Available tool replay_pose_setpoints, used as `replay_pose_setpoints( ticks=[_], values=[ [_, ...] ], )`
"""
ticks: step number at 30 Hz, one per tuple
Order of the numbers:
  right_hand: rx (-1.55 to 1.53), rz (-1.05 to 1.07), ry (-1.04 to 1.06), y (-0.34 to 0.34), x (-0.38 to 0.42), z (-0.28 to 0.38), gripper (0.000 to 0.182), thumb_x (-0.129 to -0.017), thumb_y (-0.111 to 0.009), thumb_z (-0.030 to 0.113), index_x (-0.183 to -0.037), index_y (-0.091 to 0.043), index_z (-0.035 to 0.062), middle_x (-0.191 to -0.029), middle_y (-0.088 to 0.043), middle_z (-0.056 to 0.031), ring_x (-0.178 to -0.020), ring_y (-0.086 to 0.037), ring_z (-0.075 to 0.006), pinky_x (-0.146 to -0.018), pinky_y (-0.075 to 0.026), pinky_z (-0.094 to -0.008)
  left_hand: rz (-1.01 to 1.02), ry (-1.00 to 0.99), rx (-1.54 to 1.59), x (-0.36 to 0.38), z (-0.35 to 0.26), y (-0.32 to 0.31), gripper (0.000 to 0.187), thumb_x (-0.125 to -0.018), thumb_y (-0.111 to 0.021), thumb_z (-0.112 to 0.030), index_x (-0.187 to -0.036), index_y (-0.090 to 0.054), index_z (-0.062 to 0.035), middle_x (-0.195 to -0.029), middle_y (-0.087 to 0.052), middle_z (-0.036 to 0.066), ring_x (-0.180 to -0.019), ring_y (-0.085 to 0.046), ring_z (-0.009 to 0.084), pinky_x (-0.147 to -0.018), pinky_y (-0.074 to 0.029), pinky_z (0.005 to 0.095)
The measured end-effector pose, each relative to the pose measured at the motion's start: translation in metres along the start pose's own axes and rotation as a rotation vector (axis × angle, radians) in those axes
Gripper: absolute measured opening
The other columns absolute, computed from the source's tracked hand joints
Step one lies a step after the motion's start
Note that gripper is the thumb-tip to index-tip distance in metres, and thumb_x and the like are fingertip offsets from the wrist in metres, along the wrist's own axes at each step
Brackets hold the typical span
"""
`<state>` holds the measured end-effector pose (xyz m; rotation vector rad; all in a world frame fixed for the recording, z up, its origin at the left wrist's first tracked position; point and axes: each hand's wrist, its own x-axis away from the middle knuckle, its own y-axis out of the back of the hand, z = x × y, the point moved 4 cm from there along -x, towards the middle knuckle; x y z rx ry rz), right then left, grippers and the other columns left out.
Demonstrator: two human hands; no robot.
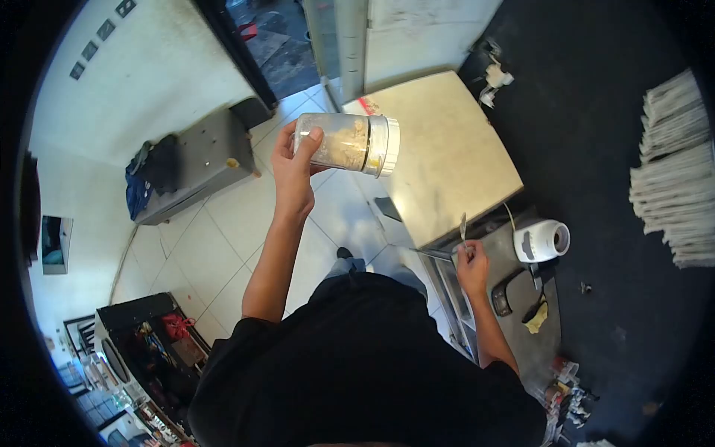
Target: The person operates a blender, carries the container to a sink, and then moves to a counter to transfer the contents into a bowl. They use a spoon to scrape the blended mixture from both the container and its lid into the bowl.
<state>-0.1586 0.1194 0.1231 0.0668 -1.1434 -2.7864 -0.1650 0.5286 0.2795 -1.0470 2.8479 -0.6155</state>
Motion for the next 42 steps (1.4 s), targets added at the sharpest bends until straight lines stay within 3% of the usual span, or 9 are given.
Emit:
replay_pose_setpoints(
  ticks=[2, 6, 8, 11, 20, 24, 31, 37, 42],
  values=[
    [-0.132, 0.121, -0.005, -0.029, -0.037, 0.051, 0.019, -0.093, -0.064, 0.015, -0.088, -0.067, -0.0030, -0.065, -0.051, 0.0043, -0.060, -0.042, -0.0038, -0.052, -0.032, -0.0256, -0.019, -0.044, -0.010, -0.015, -0.017, 0.027, 0.061, -0.083, -0.079, -0.025, -0.128, -0.049, 0.0040, -0.107, -0.060, 0.015, -0.089, -0.067, 0.0202, -0.071, -0.059, 0.0321],
    [-0.336, 0.251, 0.059, -0.082, -0.096, 0.176, 0.023, -0.100, -0.058, 0.018, -0.100, -0.071, -0.0001, -0.066, -0.047, 0.0057, -0.061, -0.041, -0.0043, -0.052, -0.032, -0.0233, 0.030, -0.232, -0.034, -0.048, -0.041, 0.067, 0.068, -0.079, -0.082, -0.024, -0.131, -0.048, 0.0030, -0.112, -0.060, 0.013, -0.099, -0.062, 0.0193, -0.086, -0.053, 0.0327],
    [-0.803, 0.503, -0.120, -0.112, -0.117, 0.224, 0.025, -0.104, -0.051, 0.022, -0.098, -0.067, 0.0034, -0.066, -0.043, 0.0056, -0.061, -0.044, -0.0056, -0.050, -0.032, -0.0220, 0.045, -0.303, -0.042, -0.070, -0.045, 0.084, 0.071, -0.077, -0.083, -0.024, -0.133, -0.048, 0.0024, -0.114, -0.060, 0.013, -0.104, -0.061, 0.0195, -0.091, -0.050, 0.0331],
    [-1.014, 0.410, -0.102, -0.153, -0.148, 0.304, 0.024, -0.106, -0.046, 0.025, -0.098, -0.059, 0.0073, -0.067, -0.042, 0.0046, -0.057, -0.043, -0.0057, -0.047, -0.030, -0.0199, 0.108, -0.381, -0.013, -0.110, -0.050, 0.110, 0.078, -0.074, -0.085, -0.025, -0.136, -0.047, 0.0017, -0.116, -0.059, 0.011, -0.109, -0.058, 0.0199, -0.097, -0.047, 0.0342],
    [-1.189, 0.545, -0.171, -0.306, -0.305, 0.422, 0.044, -0.104, -0.038, 0.055, -0.101, -0.048, 0.0122, -0.081, -0.047, 0.0041, -0.062, -0.040, -0.0027, -0.048, -0.029, -0.0155, 0.085, -0.427, -0.043, -0.295, -0.062, 0.162, 0.088, -0.072, -0.085, -0.037, -0.139, -0.043, 0.0000, -0.119, -0.060, 0.012, -0.112, -0.058, 0.0213, -0.098, -0.045, 0.0353],
    [-0.959, 0.820, -0.192, -0.361, -0.367, 0.477, 0.047, -0.099, -0.043, 0.059, -0.127, -0.049, 0.0223, -0.100, -0.057, 0.0030, -0.077, -0.053, -0.0056, -0.057, -0.041, -0.0217, 0.025, -0.446, -0.052, -0.373, -0.076, 0.184, 0.086, -0.073, -0.086, -0.030, -0.139, -0.042, 0.0020, -0.122, -0.059, 0.014, -0.114, -0.057, 0.0223, -0.100, -0.045, 0.0357],
    [-1.110, 0.994, -0.199, -0.451, -0.497, 0.571, 0.055, -0.097, -0.044, 0.062, -0.126, -0.052, 0.0160, -0.090, -0.062, 0.0039, -0.063, -0.055, -0.0053, -0.048, -0.036, -0.0188, -0.028, -0.669, -0.349, -0.513, -0.118, 0.198, 0.079, -0.066, -0.086, -0.019, -0.133, -0.049, 0.0023, -0.127, -0.054, 0.016, -0.118, -0.055, 0.0252, -0.100, -0.045, 0.0382],
    [-1.185, 0.795, -0.074, -0.522, -0.615, 0.660, 0.058, -0.097, -0.040, 0.062, -0.113, -0.061, 0.0109, -0.075, -0.063, 0.0018, -0.052, -0.052, -0.0042, -0.039, -0.031, -0.0196, -0.085, -0.552, -0.389, -0.672, -0.154, 0.188, 0.072, -0.068, -0.087, -0.020, -0.125, -0.049, 0.0021, -0.117, -0.055, 0.015, -0.106, -0.057, 0.0262, -0.093, -0.046, 0.0367],
    [-1.340, 0.567, -0.102, -0.535, -0.709, 0.718, 0.055, -0.098, -0.039, 0.057, -0.113, -0.062, 0.0092, -0.079, -0.067, -0.0005, -0.048, -0.052, -0.0042, -0.034, -0.028, -0.0188, 0.087, -0.912, -0.682, -0.789, -0.210, 0.154, 0.059, -0.073, -0.083, -0.017, -0.121, -0.053, 0.0016, -0.113, -0.055, 0.016, -0.105, -0.057, 0.0261, -0.092, -0.045, 0.0369]
  ],
)
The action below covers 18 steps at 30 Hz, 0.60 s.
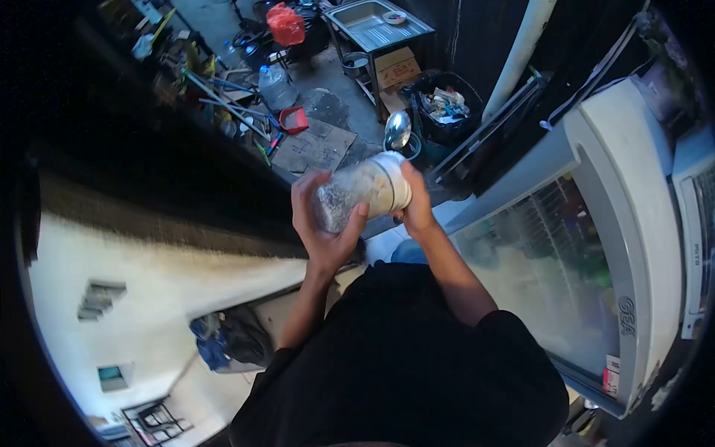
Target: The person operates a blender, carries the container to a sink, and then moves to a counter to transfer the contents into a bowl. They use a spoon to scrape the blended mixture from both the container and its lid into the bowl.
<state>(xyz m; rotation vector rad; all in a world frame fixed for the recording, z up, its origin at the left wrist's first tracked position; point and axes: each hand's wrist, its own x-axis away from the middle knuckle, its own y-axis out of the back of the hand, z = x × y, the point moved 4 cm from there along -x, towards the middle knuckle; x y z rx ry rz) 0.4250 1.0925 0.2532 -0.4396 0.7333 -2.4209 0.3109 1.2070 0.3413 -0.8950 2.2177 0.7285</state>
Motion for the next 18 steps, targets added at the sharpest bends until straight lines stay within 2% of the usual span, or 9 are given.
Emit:
replay_pose_setpoints(
  ticks=[2, 4, 5, 8, 11, 13, 15, 16, 18],
  values=[
    [-0.049, -0.031, 0.073, -0.005, -0.044, 0.012, 0.054, -0.099, -0.040, 0.055, -0.113, -0.063, 0.0090, -0.078, -0.067, -0.0006, -0.047, -0.052, -0.0041, -0.033, -0.027, -0.0187, 0.015, -0.049, -0.013, -0.031, 0.021, -0.010, 0.059, -0.071, -0.084, -0.018, -0.119, -0.055, 0.0012, -0.112, -0.056, 0.018, -0.104, -0.058, 0.0300, -0.091, -0.047, 0.0388],
    [-0.054, 0.089, 0.070, -0.008, -0.086, 0.015, 0.053, -0.099, -0.042, 0.052, -0.117, -0.062, 0.0063, -0.087, -0.070, -0.0043, -0.061, -0.062, -0.0084, -0.045, -0.043, -0.0213, 0.006, -0.111, -0.045, -0.054, 0.049, -0.016, 0.065, -0.069, -0.087, -0.020, -0.122, -0.054, 0.0002, -0.118, -0.056, 0.021, -0.108, -0.058, 0.0352, -0.092, -0.048, 0.0431],
    [-0.060, 0.081, 0.076, -0.011, -0.109, 0.014, 0.053, -0.099, -0.042, 0.052, -0.117, -0.062, 0.0063, -0.087, -0.070, -0.0043, -0.061, -0.062, -0.0084, -0.045, -0.043, -0.0213, 0.016, -0.115, -0.040, -0.061, 0.066, -0.022, 0.065, -0.069, -0.087, -0.020, -0.122, -0.054, 0.0002, -0.118, -0.056, 0.021, -0.108, -0.058, 0.0352, -0.092, -0.048, 0.0431],
    [-0.098, 0.195, -0.006, -0.009, -0.183, -0.001, 0.057, -0.098, -0.046, 0.049, -0.128, -0.058, 0.0024, -0.110, -0.069, -0.0099, -0.098, -0.067, -0.0181, -0.088, -0.051, -0.0313, -0.013, -0.103, -0.101, -0.064, 0.117, -0.032, 0.101, -0.067, -0.091, -0.033, -0.143, -0.034, -0.0023, -0.142, -0.042, 0.024, -0.128, -0.047, 0.0386, -0.103, -0.043, 0.0469],
    [-0.203, 0.250, -0.067, -0.025, -0.256, -0.009, 0.055, -0.098, -0.045, 0.049, -0.127, -0.059, 0.0043, -0.110, -0.069, -0.0085, -0.095, -0.068, -0.0172, -0.082, -0.053, -0.0310, -0.193, 0.016, 0.041, -0.062, 0.158, -0.043, 0.110, -0.069, -0.090, -0.037, -0.151, -0.024, -0.0058, -0.150, -0.035, 0.026, -0.136, -0.040, 0.0405, -0.107, -0.040, 0.0468],
    [-0.152, 0.305, -0.180, -0.014, -0.299, -0.020, 0.056, -0.097, -0.046, 0.052, -0.128, -0.058, 0.0075, -0.111, -0.068, -0.0069, -0.095, -0.068, -0.0158, -0.075, -0.054, -0.0306, -0.175, 0.190, -0.065, -0.057, 0.178, -0.040, 0.108, -0.076, -0.085, -0.038, -0.155, -0.018, -0.0094, -0.156, -0.027, 0.024, -0.140, -0.036, 0.0386, -0.108, -0.039, 0.0473],
    [-0.048, 0.222, -0.252, -0.020, -0.329, -0.002, 0.059, -0.094, -0.048, 0.057, -0.129, -0.057, 0.0112, -0.109, -0.069, -0.0040, -0.092, -0.068, -0.0130, -0.066, -0.053, -0.0280, -0.253, 0.594, 0.106, -0.054, 0.211, -0.044, 0.079, -0.088, -0.074, -0.035, -0.150, -0.033, -0.0055, -0.146, -0.045, 0.019, -0.130, -0.049, 0.0290, -0.101, -0.047, 0.0430],
    [-0.049, 0.198, -0.272, -0.013, -0.355, -0.012, 0.061, -0.091, -0.050, 0.061, -0.129, -0.057, 0.0139, -0.109, -0.069, -0.0017, -0.092, -0.068, -0.0118, -0.063, -0.051, -0.0253, -0.279, 0.605, 0.100, -0.050, 0.225, -0.041, 0.079, -0.088, -0.074, -0.035, -0.150, -0.033, -0.0055, -0.146, -0.045, 0.019, -0.130, -0.049, 0.0290, -0.101, -0.047, 0.0430],
    [0.030, 0.215, -0.293, -0.003, -0.386, -0.019, 0.062, -0.090, -0.051, 0.061, -0.129, -0.056, 0.0136, -0.108, -0.069, -0.0016, -0.092, -0.068, -0.0120, -0.064, -0.051, -0.0250, -0.218, 0.984, 0.096, -0.035, 0.262, -0.043, 0.043, -0.093, -0.067, -0.017, -0.132, -0.056, -0.0029, -0.127, -0.063, 0.016, -0.115, -0.061, 0.0209, -0.094, -0.050, 0.0353]
  ],
)
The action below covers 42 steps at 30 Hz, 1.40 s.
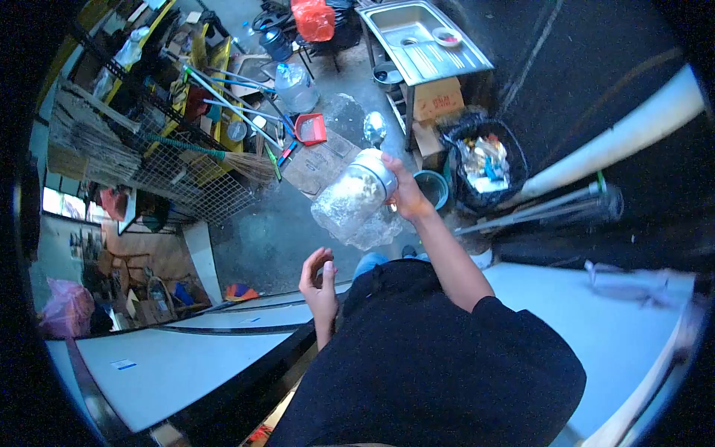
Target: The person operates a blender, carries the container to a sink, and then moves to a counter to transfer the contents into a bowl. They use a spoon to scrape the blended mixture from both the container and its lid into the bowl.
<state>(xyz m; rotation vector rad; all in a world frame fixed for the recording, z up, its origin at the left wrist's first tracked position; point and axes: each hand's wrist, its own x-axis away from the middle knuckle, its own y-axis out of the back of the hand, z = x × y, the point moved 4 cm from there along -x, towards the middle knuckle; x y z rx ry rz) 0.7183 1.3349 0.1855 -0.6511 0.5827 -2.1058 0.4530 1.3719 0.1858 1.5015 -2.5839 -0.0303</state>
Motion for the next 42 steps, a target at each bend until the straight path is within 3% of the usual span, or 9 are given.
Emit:
replay_pose_setpoints(
  ticks=[5, 19, 21, 22, 30, 35, 39, 40, 42],
  values=[
    [-0.020, 0.033, -0.046, 0.004, -0.065, 0.006, 0.061, -0.092, -0.049, 0.061, -0.125, -0.059, 0.0120, -0.104, -0.070, -0.0025, -0.090, -0.068, -0.0132, -0.066, -0.052, -0.0259, -0.157, 0.057, 0.100, -0.075, -0.006, -0.003, 0.014, -0.096, -0.061, -0.008, -0.106, -0.066, -0.0005, -0.101, -0.070, 0.006, -0.089, -0.063, 0.0109, -0.077, -0.050, 0.0253],
    [-0.155, 0.134, -0.224, -0.006, -0.353, -0.024, 0.054, -0.095, -0.050, 0.044, -0.125, -0.057, 0.0001, -0.117, -0.066, -0.0143, -0.110, -0.065, -0.0249, -0.101, -0.049, -0.0416, -0.227, 0.127, 0.173, -0.452, 0.012, 0.049, 0.021, -0.100, -0.060, -0.017, -0.084, -0.060, -0.0040, -0.077, -0.061, 0.001, -0.074, -0.061, 0.0097, -0.072, -0.051, 0.0272],
    [0.041, 0.060, -0.173, -0.008, -0.402, -0.010, 0.054, -0.095, -0.048, 0.051, -0.126, -0.058, 0.0089, -0.097, -0.069, -0.0010, -0.078, -0.068, -0.0085, -0.047, -0.045, -0.0211, -0.065, 0.105, 0.075, -0.519, 0.006, 0.036, 0.023, -0.100, -0.059, -0.017, -0.081, -0.060, -0.0036, -0.074, -0.061, 0.001, -0.070, -0.057, 0.0081, -0.068, -0.048, 0.0258],
    [0.076, -0.024, -0.186, -0.018, -0.413, 0.008, 0.052, -0.094, -0.048, 0.051, -0.125, -0.059, 0.0103, -0.091, -0.068, 0.0013, -0.068, -0.063, -0.0040, -0.039, -0.033, -0.0191, 0.000, 0.054, 0.073, -0.549, 0.000, 0.026, 0.026, -0.099, -0.060, -0.019, -0.078, -0.060, -0.0039, -0.072, -0.060, 0.000, -0.067, -0.054, 0.0065, -0.063, -0.044, 0.0246],
    [0.002, -0.451, -0.029, 0.036, -0.525, 0.058, 0.051, -0.095, -0.041, 0.052, -0.124, -0.056, 0.0131, -0.091, -0.067, 0.0015, -0.062, -0.059, -0.0066, -0.038, -0.033, -0.0196, 0.410, 0.236, 0.028, -0.728, -0.015, -0.084, 0.037, -0.100, -0.060, -0.026, -0.069, -0.056, -0.0053, -0.066, -0.058, 0.000, -0.063, -0.053, 0.0070, -0.063, -0.042, 0.0246],
    [0.043, -0.579, -0.050, 0.077, -0.623, 0.090, 0.050, -0.097, -0.037, 0.052, -0.125, -0.056, 0.0155, -0.094, -0.067, 0.0025, -0.061, -0.057, -0.0054, -0.038, -0.030, -0.0190, 0.503, 0.300, -0.009, -0.828, 0.023, -0.145, 0.020, -0.098, -0.063, -0.022, -0.090, -0.062, -0.0033, -0.073, -0.063, 0.000, -0.069, -0.057, 0.0066, -0.066, -0.044, 0.0244],
    [0.135, -0.578, -0.121, 0.124, -0.719, 0.109, 0.044, -0.096, -0.043, 0.047, -0.125, -0.056, 0.0166, -0.093, -0.067, 0.0042, -0.065, -0.057, -0.0030, -0.040, -0.031, -0.0186, 0.381, 0.367, 0.021, -0.906, 0.035, -0.185, 0.020, -0.096, -0.066, -0.022, -0.091, -0.065, -0.0019, -0.076, -0.065, 0.002, -0.069, -0.059, 0.0081, -0.066, -0.047, 0.0251],
    [0.134, -0.538, -0.169, 0.135, -0.737, 0.117, 0.047, -0.095, -0.047, 0.039, -0.132, -0.053, 0.0109, -0.107, -0.066, -0.0006, -0.084, -0.062, -0.0080, -0.057, -0.047, -0.0233, 0.356, 0.349, -0.001, -0.922, 0.033, -0.193, 0.019, -0.095, -0.066, -0.020, -0.093, -0.065, -0.0015, -0.078, -0.066, 0.002, -0.071, -0.060, 0.0085, -0.068, -0.048, 0.0254],
    [0.231, -0.605, -0.088, 0.142, -0.780, 0.130, 0.052, -0.094, -0.049, 0.036, -0.137, -0.049, 0.0065, -0.116, -0.063, -0.0035, -0.096, -0.060, -0.0114, -0.073, -0.049, -0.0277, 0.338, 0.349, -0.027, -0.963, 0.029, -0.212, 0.016, -0.094, -0.066, -0.017, -0.097, -0.066, -0.0010, -0.081, -0.067, 0.003, -0.074, -0.060, 0.0091, -0.069, -0.049, 0.0252]
  ],
)
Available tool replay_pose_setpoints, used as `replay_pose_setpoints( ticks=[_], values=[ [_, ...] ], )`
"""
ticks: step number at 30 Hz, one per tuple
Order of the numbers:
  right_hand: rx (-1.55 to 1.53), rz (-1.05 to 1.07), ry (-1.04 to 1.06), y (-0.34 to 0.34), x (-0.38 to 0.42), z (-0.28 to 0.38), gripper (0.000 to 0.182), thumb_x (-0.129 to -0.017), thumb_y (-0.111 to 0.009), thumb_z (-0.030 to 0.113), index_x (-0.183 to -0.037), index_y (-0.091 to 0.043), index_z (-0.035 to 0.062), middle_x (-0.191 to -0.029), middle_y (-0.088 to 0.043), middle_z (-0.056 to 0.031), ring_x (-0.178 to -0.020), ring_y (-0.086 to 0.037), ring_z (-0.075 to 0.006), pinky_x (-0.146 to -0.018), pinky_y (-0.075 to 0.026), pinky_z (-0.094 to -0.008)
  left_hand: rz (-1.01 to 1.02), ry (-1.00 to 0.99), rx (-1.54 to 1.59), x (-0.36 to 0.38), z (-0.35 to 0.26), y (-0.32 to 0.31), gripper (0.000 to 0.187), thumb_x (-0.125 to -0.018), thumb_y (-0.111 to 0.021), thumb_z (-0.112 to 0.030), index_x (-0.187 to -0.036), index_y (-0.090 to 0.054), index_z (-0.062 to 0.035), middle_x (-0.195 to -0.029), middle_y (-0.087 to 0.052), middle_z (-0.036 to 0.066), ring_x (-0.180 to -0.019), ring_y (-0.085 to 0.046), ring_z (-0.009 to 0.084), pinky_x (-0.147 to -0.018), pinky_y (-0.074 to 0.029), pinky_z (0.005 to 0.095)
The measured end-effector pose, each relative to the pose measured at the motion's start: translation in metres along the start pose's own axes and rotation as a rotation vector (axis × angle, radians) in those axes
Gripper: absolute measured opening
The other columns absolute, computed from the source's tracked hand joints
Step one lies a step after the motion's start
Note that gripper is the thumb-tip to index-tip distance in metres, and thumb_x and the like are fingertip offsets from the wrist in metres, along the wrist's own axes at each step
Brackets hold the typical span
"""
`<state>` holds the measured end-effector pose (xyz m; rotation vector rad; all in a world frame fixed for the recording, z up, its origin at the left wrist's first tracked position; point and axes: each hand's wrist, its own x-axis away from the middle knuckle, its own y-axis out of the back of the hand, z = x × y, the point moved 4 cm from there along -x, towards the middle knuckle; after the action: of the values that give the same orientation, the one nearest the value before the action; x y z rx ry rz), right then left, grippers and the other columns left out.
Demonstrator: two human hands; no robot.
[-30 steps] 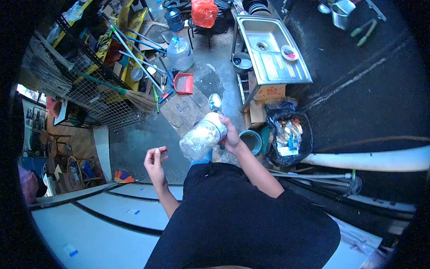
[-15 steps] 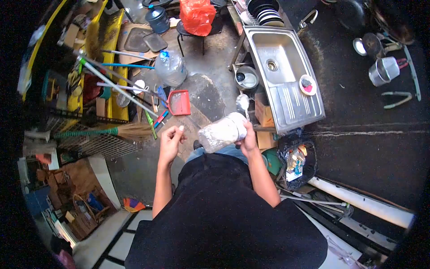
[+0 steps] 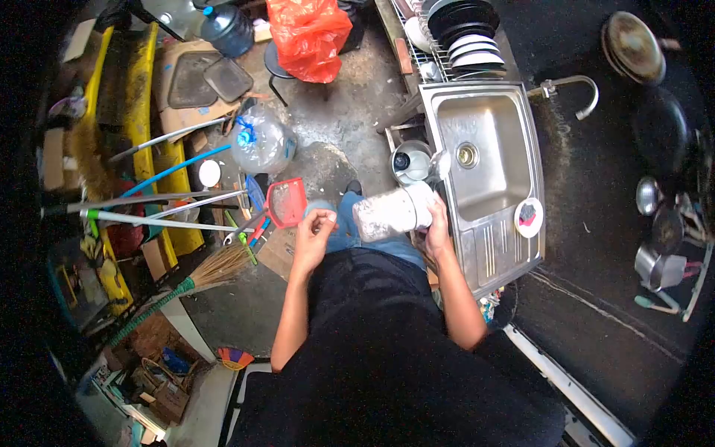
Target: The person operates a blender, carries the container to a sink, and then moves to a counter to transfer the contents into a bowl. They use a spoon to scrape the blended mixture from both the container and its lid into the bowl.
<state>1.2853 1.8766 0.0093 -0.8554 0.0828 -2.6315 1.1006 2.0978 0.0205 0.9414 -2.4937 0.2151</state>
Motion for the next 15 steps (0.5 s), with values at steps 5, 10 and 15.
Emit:
replay_pose_setpoints(
  ticks=[5, 10, 15],
  values=[
    [0.184, -0.191, 0.292, -0.023, -0.048, 0.048, 0.066, -0.087, -0.057, 0.032, -0.140, -0.042, -0.0046, -0.127, -0.057, -0.0104, -0.117, -0.054, -0.0187, -0.101, -0.043, -0.0328, 0.030, 0.095, 0.082, -0.112, -0.006, -0.014, 0.014, -0.094, -0.066, -0.015, -0.099, -0.067, -0.0017, -0.080, -0.067, 0.003, -0.073, -0.060, 0.0087, -0.069, -0.048, 0.0244],
    [0.212, -0.307, 0.313, -0.027, -0.097, 0.069, 0.068, -0.082, -0.061, 0.038, -0.134, -0.043, -0.0024, -0.117, -0.057, -0.0087, -0.110, -0.057, -0.0182, -0.097, -0.045, -0.0337, 0.144, 0.121, 0.103, -0.239, 0.007, -0.043, 0.013, -0.094, -0.065, -0.015, -0.096, -0.066, -0.0022, -0.076, -0.065, 0.001, -0.068, -0.056, 0.0072, -0.064, -0.047, 0.0249],
    [0.157, -0.460, 0.272, -0.013, -0.138, 0.046, 0.074, -0.087, -0.057, 0.035, -0.148, -0.034, 0.0009, -0.139, -0.046, -0.0101, -0.126, -0.050, -0.0238, -0.105, -0.042, -0.0405, 0.190, 0.019, -0.137, -0.343, -0.009, -0.073, 0.020, -0.092, -0.067, -0.023, -0.098, -0.066, -0.0040, -0.073, -0.064, 0.003, -0.064, -0.057, 0.0121, -0.062, -0.048, 0.0295]
  ],
)
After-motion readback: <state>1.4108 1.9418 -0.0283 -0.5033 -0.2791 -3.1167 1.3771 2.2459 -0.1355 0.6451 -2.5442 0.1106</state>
